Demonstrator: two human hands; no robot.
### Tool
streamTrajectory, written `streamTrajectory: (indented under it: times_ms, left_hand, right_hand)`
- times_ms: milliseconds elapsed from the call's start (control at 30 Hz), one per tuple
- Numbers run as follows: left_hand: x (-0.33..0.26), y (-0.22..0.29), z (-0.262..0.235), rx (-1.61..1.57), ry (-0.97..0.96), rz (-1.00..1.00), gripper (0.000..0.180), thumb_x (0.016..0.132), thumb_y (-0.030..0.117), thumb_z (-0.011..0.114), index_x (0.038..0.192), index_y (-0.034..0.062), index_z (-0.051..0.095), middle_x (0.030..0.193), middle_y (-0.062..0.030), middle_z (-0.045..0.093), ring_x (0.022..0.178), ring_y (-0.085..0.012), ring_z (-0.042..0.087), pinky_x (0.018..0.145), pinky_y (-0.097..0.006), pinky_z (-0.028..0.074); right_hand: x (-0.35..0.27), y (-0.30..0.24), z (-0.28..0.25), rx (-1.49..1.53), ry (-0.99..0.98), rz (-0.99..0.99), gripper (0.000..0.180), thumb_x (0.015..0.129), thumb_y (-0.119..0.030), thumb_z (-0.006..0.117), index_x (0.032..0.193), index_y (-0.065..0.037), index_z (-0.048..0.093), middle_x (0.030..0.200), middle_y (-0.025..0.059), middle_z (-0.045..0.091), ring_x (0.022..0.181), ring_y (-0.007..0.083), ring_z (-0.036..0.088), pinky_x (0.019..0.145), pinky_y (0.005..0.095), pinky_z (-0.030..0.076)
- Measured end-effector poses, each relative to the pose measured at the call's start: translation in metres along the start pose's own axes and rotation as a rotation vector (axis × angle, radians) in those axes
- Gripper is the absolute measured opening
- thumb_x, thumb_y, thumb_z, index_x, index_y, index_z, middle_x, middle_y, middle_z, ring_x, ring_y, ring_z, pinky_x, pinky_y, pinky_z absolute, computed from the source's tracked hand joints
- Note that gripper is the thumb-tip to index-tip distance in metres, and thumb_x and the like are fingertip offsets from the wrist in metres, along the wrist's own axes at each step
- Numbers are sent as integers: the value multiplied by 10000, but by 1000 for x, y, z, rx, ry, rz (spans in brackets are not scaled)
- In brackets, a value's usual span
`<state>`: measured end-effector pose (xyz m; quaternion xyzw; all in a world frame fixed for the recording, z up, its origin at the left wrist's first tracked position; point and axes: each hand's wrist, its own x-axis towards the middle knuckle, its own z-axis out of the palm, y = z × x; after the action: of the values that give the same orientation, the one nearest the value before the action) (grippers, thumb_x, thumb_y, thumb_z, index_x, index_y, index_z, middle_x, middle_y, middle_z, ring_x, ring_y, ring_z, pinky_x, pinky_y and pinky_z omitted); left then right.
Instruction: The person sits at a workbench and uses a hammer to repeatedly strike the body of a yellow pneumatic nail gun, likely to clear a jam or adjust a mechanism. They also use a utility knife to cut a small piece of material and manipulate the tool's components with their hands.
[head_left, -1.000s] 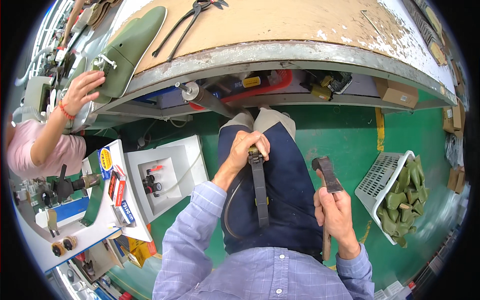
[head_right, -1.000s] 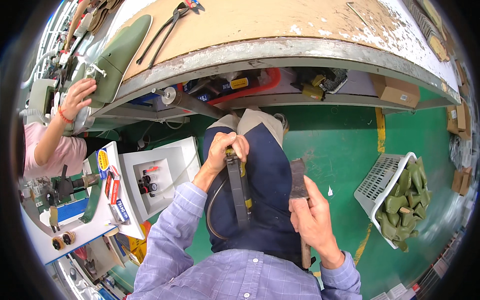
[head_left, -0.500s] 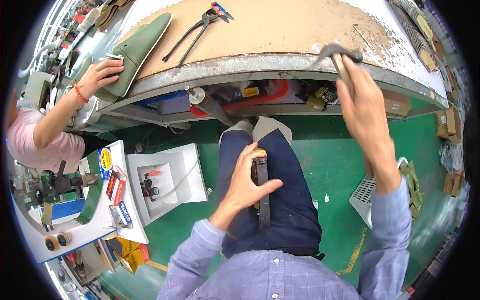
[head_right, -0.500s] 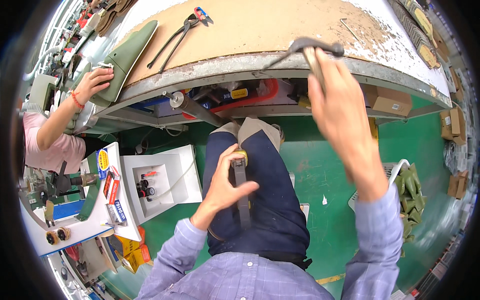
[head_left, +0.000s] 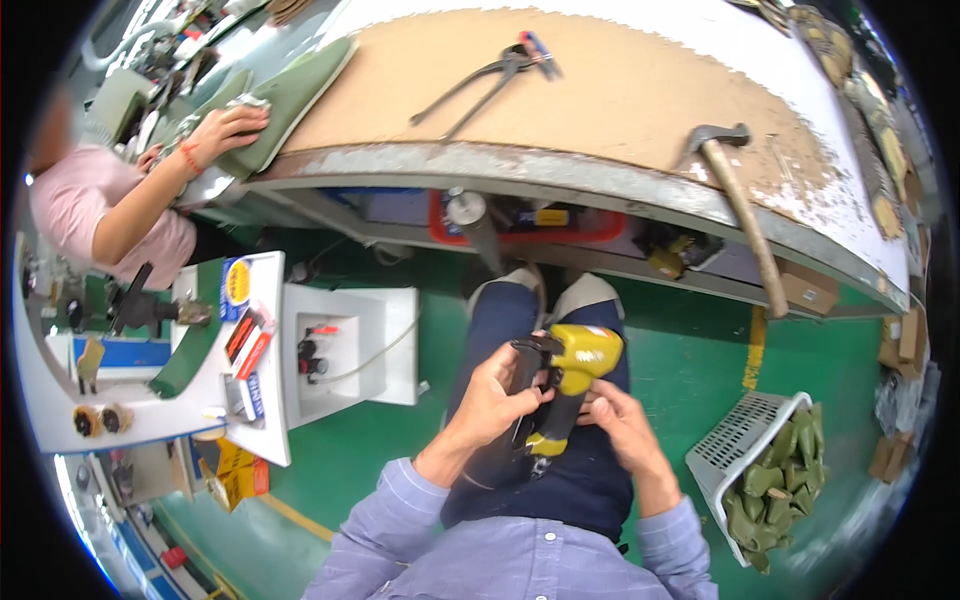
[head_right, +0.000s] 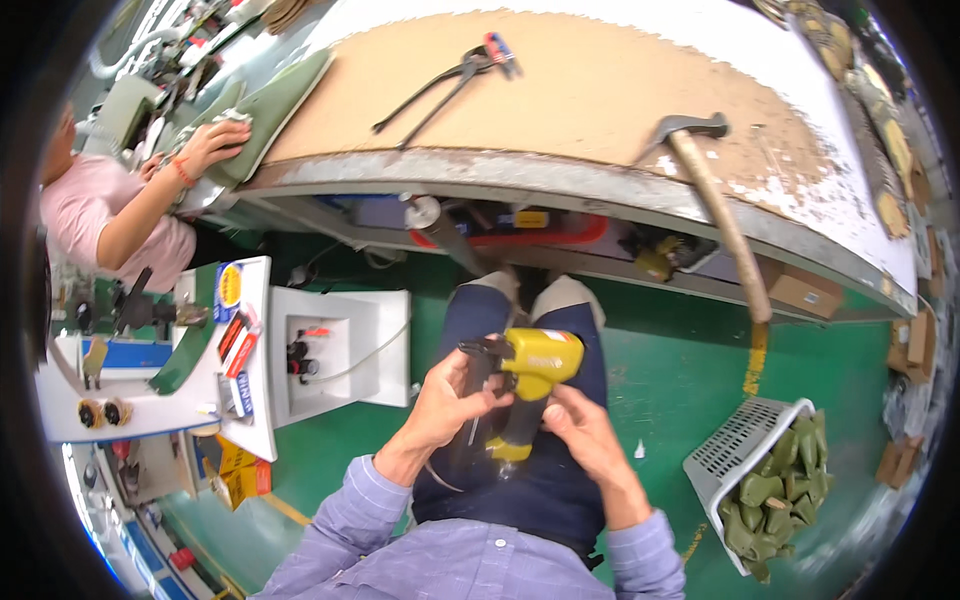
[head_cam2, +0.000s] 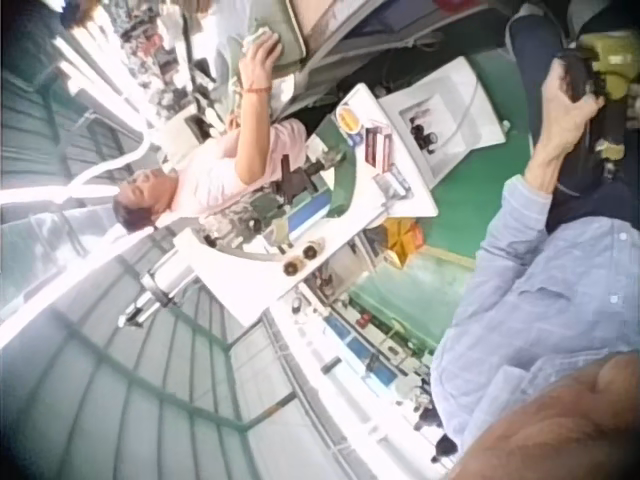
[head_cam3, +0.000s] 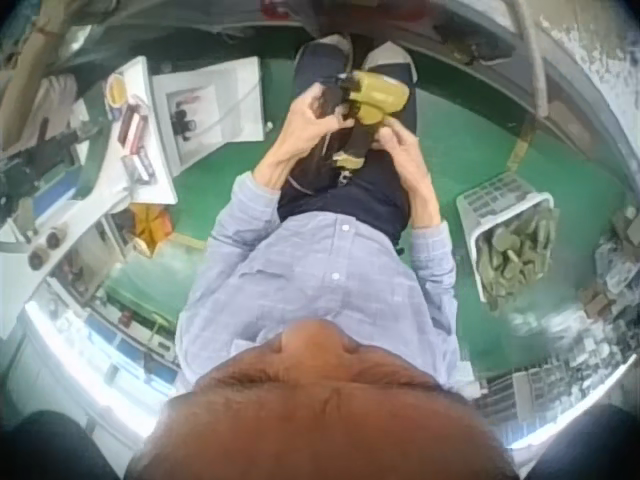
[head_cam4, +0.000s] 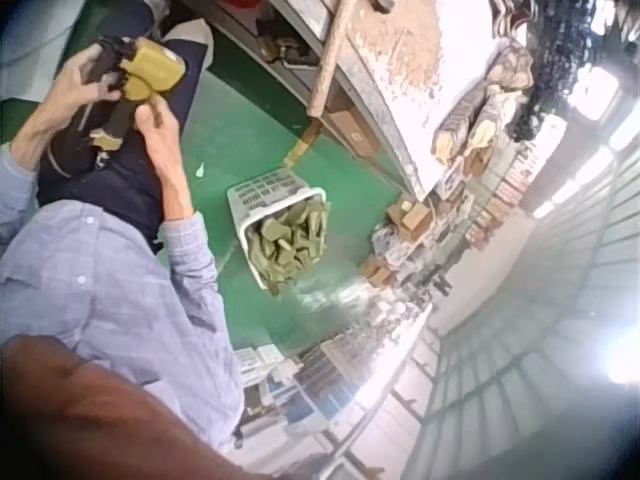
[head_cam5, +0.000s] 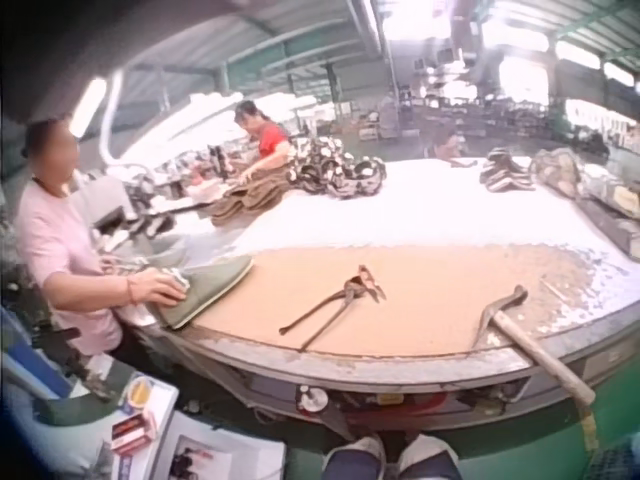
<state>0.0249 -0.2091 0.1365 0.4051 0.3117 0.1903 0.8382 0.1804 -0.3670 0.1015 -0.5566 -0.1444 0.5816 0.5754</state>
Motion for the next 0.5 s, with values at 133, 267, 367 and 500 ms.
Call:
streamTrajectory:
  times_ms: [133, 267, 367, 500]
  left_hand:
    - [25, -4, 41, 81, -376, -141, 540, 867, 2, 676, 1384, -18, 522, 1265, -108, 560, 922, -157, 647, 835, -338, 564]
    - [39, -15, 85, 597, -424, 204, 421, 919, 145, 705, 1302, 3, 609, 1057, -110, 676, 832, -167, 704, 736, -311, 557]
    - [30, -30, 86, 639, -577, -67, 357, 1015, 287, 576, 1240, 12, 609, 983, -136, 713, 860, -238, 710, 792, -360, 549]
    - [20, -43, 94, 709, -572, -195, 367, 1044, 307, 520, 1231, -7, 555, 940, -150, 714, 852, -244, 702, 787, -372, 542]
  right_hand:
    - [-11, 3, -2, 450, 19, -183, 605, 832, -393, 781, 1258, -11, 585, 1046, 108, 684, 851, 198, 652, 779, 321, 541]
    - [-36, 1, -29, 692, 137, -299, 563, 854, -465, 720, 1226, -61, 592, 846, 61, 612, 743, 175, 582, 705, 333, 487]
    - [-55, 2, -39, 830, 303, -335, 563, 916, -440, 641, 1320, -71, 509, 699, 47, 522, 683, 194, 538, 697, 364, 464]
    - [-71, 16, -46, 880, 292, -310, 560, 925, -402, 626, 1348, -60, 499, 682, 34, 512, 647, 186, 534, 691, 367, 472]
